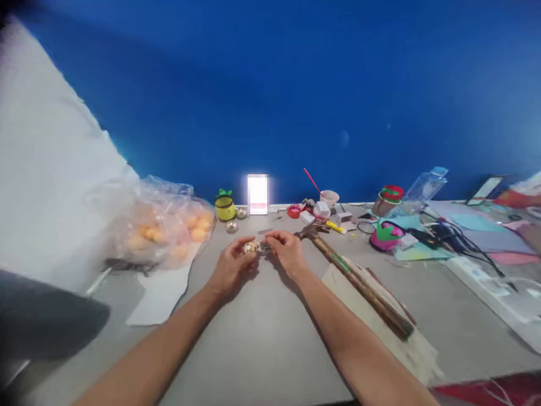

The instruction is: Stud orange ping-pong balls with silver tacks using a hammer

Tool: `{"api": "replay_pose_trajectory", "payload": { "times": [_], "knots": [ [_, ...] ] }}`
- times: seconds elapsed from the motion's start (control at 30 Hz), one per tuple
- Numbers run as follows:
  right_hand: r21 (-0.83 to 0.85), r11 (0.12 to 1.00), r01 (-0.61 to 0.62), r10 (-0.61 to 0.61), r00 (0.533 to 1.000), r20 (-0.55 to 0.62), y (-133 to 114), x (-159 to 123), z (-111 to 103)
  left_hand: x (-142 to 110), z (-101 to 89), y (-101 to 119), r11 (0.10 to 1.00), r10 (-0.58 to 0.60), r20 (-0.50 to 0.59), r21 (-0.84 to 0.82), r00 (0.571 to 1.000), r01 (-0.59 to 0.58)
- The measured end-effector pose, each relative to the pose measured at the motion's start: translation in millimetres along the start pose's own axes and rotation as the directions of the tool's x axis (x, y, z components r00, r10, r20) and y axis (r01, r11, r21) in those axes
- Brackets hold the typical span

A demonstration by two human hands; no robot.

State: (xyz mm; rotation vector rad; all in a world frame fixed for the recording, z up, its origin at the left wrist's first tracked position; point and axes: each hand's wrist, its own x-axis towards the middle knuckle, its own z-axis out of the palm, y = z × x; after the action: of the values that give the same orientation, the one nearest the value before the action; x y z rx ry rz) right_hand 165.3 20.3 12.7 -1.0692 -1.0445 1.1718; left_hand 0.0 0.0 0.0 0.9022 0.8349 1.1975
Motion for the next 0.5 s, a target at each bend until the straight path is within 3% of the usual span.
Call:
{"api": "replay_pose_trajectory", "payload": {
  "times": [0.23,0.5],
  "knots": [
    [0.164,0.981,-0.103,0.072,0.981,0.182,-1.5,-3.8,-14.3,-4.0,2.9,4.7,0.996,-0.023,0.113,-0.084,0.993,0.032],
    [0.214,0.948,-0.234,0.15,0.925,0.349,-0.6,2.6,-25.6,-4.2,1.5,8.9,0.973,-0.098,0.104,-0.2,0.99,0.117]
  ]
}}
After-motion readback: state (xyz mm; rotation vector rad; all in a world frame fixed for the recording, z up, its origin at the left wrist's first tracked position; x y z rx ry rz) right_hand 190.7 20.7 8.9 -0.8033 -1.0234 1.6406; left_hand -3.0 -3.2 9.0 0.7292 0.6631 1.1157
